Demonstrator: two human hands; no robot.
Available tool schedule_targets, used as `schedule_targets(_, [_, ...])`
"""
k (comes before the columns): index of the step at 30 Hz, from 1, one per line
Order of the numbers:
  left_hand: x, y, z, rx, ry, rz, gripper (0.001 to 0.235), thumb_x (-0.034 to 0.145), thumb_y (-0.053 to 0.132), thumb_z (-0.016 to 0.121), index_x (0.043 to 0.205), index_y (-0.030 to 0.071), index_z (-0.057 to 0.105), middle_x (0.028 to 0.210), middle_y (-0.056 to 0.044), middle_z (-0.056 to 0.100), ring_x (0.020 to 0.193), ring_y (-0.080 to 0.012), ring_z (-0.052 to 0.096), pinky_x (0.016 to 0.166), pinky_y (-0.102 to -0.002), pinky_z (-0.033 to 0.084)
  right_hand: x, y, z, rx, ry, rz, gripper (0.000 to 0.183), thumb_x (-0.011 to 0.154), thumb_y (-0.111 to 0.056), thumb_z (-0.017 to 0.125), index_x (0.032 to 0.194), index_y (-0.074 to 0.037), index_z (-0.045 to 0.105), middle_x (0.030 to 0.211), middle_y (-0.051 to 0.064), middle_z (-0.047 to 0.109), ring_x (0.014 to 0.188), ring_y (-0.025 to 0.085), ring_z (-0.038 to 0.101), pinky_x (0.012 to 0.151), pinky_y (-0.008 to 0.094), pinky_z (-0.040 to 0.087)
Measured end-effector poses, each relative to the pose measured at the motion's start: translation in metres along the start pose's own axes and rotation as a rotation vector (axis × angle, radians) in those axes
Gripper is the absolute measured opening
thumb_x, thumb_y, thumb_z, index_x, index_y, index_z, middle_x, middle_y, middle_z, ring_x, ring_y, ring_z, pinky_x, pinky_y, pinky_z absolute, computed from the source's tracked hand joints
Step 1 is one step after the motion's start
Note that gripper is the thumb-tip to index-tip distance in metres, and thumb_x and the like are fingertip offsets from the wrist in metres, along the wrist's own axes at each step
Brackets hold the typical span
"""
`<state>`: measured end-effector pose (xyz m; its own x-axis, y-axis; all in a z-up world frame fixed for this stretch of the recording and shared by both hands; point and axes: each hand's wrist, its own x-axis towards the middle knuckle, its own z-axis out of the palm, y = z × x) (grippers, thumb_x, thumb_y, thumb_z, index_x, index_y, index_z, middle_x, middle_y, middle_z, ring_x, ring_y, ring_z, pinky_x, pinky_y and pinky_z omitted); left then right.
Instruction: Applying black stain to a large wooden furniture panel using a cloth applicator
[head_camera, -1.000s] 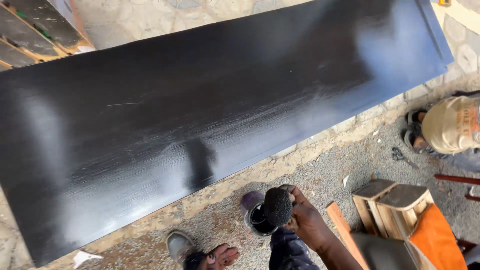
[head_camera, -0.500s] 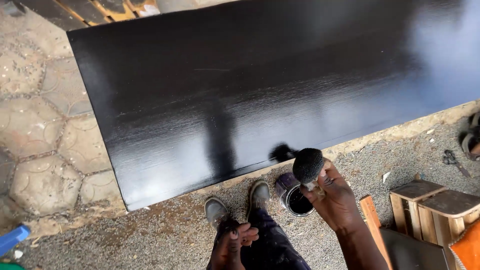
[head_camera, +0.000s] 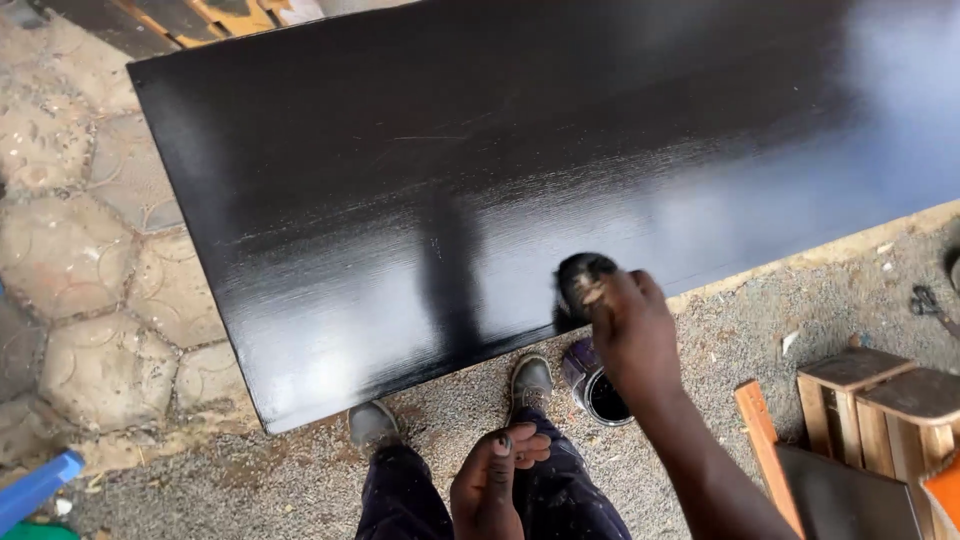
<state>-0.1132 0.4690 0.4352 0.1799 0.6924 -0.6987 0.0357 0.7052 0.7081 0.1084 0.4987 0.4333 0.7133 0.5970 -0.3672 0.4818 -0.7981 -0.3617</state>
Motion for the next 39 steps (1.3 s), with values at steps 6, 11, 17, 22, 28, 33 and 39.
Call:
schedule_targets(6, [0.021, 0.01, -0.071, 0.084, -0.055, 0.032, 0.055, 0.096, 0.037, 0.048, 0.102, -0.005, 0.082, 0.087, -0.023, 0.089, 0.077, -0.0354, 0.086, 0.075, -0.038, 0.063, -0.023, -0.008, 0.045, 0.118, 0.096, -0.186, 0.032, 0.09, -0.016, 0.054, 0.117, -0.004, 0.067, 0.112, 0.025, 0.064, 0.08, 0.043, 0.066, 0.074, 0.055, 0.055])
schedule_targets(11, [0.016, 0.053, -0.111, 0.057, -0.071, 0.142, 0.054, 0.096, 0.038, 0.049, 0.101, -0.007, 0.078, 0.083, -0.027, 0.086, 0.071, -0.0378, 0.084, 0.068, -0.041, 0.064, -0.003, -0.014, 0.026, 0.15, 0.313, 0.021, 0.026, 0.092, -0.005, 0.06, 0.117, -0.003, 0.068, 0.101, 0.019, 0.067, 0.077, 0.033, 0.063, 0.064, 0.047, 0.055])
schedule_targets(17, [-0.019, 0.123, -0.097, 0.202, -0.209, 0.484, 0.049, 0.101, 0.038, 0.045, 0.095, 0.002, 0.078, 0.077, -0.014, 0.084, 0.063, -0.0223, 0.081, 0.062, -0.031, 0.065, -0.101, -0.139, 0.159, 0.236, 0.219, -0.239, 0.015, 0.083, -0.014, 0.066, 0.098, -0.013, 0.071, 0.084, 0.007, 0.067, 0.063, 0.027, 0.065, 0.049, 0.042, 0.052])
schedule_targets(22, [0.082, 0.021, -0.107, 0.565, -1.066, -0.504, 0.052, 0.094, 0.034, 0.043, 0.126, 0.006, 0.073, 0.123, -0.011, 0.081, 0.124, -0.0167, 0.075, 0.105, -0.026, 0.054, -0.073, -0.107, 0.106, 0.093, 0.078, -0.268, 0.029, 0.077, -0.012, 0.064, 0.106, -0.01, 0.065, 0.092, 0.015, 0.056, 0.087, 0.038, 0.055, 0.055, 0.054, 0.049])
schedule_targets(28, [0.096, -0.06, -0.047, 0.281, -0.864, -0.048, 0.077, 0.093, 0.067, 0.039, 0.137, 0.008, 0.062, 0.126, -0.023, 0.081, 0.104, -0.0372, 0.087, 0.084, -0.05, 0.065, 0.07, 0.164, -0.02, 0.124, 0.359, 0.1, 0.024, 0.092, -0.01, 0.056, 0.111, -0.008, 0.071, 0.094, 0.014, 0.064, 0.069, 0.031, 0.061, 0.053, 0.044, 0.051])
schedule_targets(33, [0.066, -0.06, 0.044, 0.344, -0.706, -0.128, 0.079, 0.087, 0.069, 0.042, 0.128, 0.008, 0.07, 0.117, -0.023, 0.085, 0.098, -0.0368, 0.089, 0.081, -0.046, 0.068, 0.139, 0.311, -0.174, 0.439, 0.378, 0.271, 0.012, 0.104, -0.012, 0.069, 0.115, -0.008, 0.071, 0.109, 0.007, 0.074, 0.1, 0.02, 0.069, 0.09, 0.035, 0.055])
schedule_targets(39, [-0.004, 0.022, 0.133, 0.318, -0.34, 0.164, 0.058, 0.094, 0.049, 0.05, 0.094, 0.004, 0.086, 0.075, -0.01, 0.089, 0.062, -0.0262, 0.086, 0.058, -0.033, 0.066, 0.144, 0.295, -0.175, 0.27, 0.284, 0.297, 0.013, 0.103, -0.022, 0.066, 0.095, -0.015, 0.06, 0.08, -0.001, 0.058, 0.071, 0.016, 0.047, 0.064, 0.035, 0.036])
